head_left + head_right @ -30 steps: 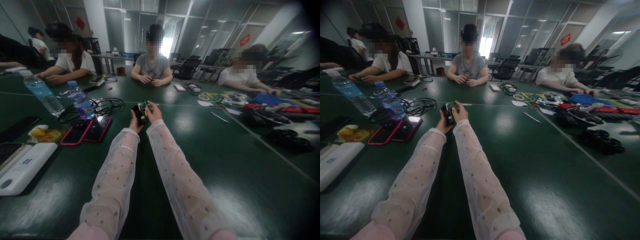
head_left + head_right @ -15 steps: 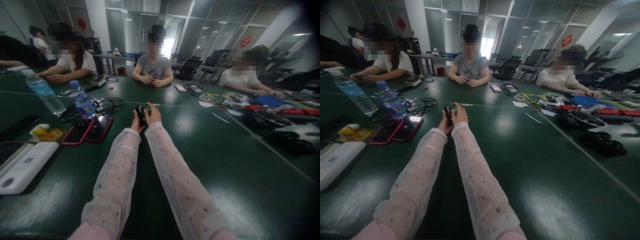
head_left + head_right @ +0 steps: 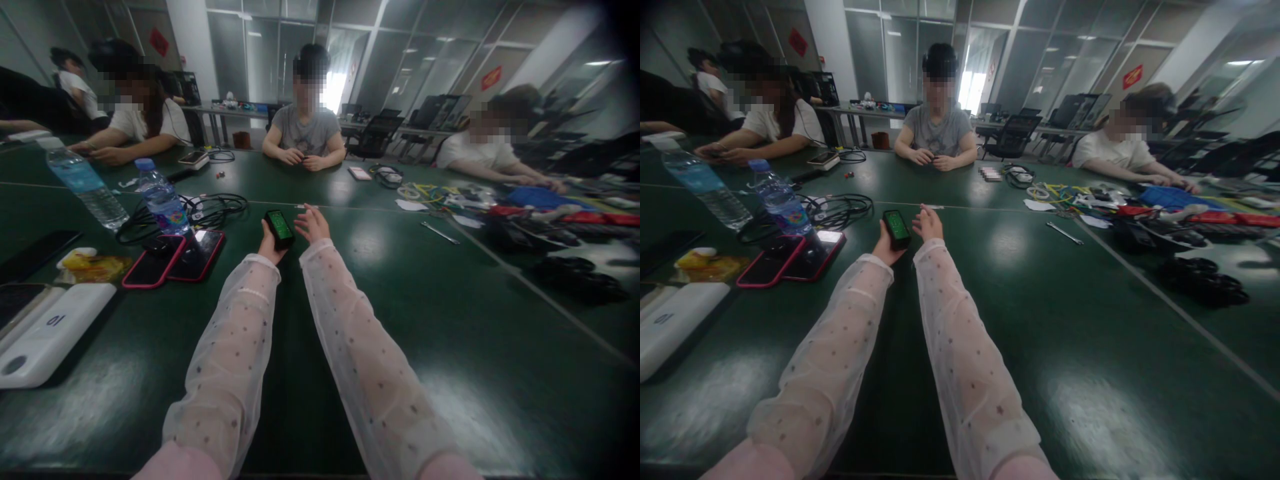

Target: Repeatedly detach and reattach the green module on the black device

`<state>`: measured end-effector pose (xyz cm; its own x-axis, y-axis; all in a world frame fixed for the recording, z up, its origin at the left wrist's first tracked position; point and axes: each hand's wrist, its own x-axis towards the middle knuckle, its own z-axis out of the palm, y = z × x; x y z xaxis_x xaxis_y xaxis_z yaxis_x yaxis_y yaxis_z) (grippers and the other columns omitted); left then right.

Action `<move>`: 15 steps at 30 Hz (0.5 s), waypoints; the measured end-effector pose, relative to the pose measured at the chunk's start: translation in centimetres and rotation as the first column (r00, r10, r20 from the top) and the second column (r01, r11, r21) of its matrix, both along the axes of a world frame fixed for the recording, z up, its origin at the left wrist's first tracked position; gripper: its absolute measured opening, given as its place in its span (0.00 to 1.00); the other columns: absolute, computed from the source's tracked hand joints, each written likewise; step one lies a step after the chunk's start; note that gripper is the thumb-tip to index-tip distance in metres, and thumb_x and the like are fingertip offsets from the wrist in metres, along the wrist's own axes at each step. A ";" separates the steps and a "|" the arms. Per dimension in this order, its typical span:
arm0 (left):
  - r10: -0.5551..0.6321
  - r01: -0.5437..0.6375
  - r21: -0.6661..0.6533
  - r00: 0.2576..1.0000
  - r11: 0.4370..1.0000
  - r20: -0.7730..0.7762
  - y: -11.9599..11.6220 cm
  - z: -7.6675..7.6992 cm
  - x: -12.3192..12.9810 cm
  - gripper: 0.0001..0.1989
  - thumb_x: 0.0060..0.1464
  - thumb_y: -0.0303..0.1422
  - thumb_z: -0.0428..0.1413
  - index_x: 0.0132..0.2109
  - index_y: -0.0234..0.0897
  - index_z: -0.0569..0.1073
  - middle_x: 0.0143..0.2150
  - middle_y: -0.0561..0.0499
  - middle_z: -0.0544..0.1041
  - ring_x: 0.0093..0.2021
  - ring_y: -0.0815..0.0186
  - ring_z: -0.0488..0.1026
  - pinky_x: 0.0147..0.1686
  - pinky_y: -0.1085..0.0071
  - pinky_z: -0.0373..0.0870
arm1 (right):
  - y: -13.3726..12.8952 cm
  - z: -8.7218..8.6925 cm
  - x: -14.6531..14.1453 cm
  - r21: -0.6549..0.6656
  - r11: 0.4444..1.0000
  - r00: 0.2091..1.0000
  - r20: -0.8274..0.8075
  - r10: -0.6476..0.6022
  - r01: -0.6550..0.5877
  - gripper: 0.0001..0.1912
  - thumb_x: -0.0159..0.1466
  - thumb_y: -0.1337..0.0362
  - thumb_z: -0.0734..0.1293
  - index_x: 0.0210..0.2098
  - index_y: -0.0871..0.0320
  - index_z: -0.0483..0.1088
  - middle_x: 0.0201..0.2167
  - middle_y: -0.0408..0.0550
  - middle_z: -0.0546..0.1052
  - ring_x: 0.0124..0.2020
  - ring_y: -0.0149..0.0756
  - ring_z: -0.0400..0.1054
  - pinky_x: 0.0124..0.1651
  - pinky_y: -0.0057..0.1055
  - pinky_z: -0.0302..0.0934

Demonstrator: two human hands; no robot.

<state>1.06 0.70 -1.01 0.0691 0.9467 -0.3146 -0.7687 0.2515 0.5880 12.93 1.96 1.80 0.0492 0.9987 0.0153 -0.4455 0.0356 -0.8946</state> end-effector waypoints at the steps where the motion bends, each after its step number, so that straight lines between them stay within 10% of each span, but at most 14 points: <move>1: 0.023 -0.023 -0.025 1.000 0.999 0.007 0.0 0.1 -0.1 0.35 0.56 0.61 0.40 0.51 0.36 0.71 0.40 0.43 0.76 0.37 0.61 0.74 0.35 0.67 0.72 | 0.1 -0.4 0.8 -0.032 0.998 0.996 -0.084 0.044 -0.046 0.08 0.67 0.59 0.62 0.45 0.48 0.69 0.33 0.40 0.76 0.35 0.29 0.75 0.44 0.32 0.73; 7: 0.046 -0.040 -0.064 0.995 0.997 0.088 -0.5 0.7 -0.3 0.31 0.58 0.59 0.42 0.47 0.37 0.71 0.34 0.47 0.75 0.34 0.65 0.74 0.35 0.69 0.72 | -0.6 -3.2 4.6 -0.214 0.958 0.870 -0.490 0.063 -0.190 0.12 0.70 0.57 0.54 0.45 0.53 0.65 0.40 0.50 0.76 0.42 0.33 0.76 0.38 0.30 0.75; 15: 0.038 -0.035 -0.049 0.996 0.998 0.078 -0.8 0.8 -0.4 0.31 0.58 0.59 0.42 0.48 0.37 0.71 0.35 0.47 0.76 0.34 0.65 0.74 0.35 0.69 0.72 | -0.1 -4.0 5.4 -0.229 0.959 0.833 -0.553 0.012 -0.166 0.11 0.70 0.57 0.55 0.43 0.54 0.66 0.42 0.50 0.77 0.44 0.33 0.75 0.41 0.33 0.75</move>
<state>0.70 -0.06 -0.20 0.0612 0.9331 -0.3543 -0.8217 0.2487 0.5128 18.34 1.84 -2.20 -0.1164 0.9628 -0.2439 -0.8492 -0.2238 -0.4783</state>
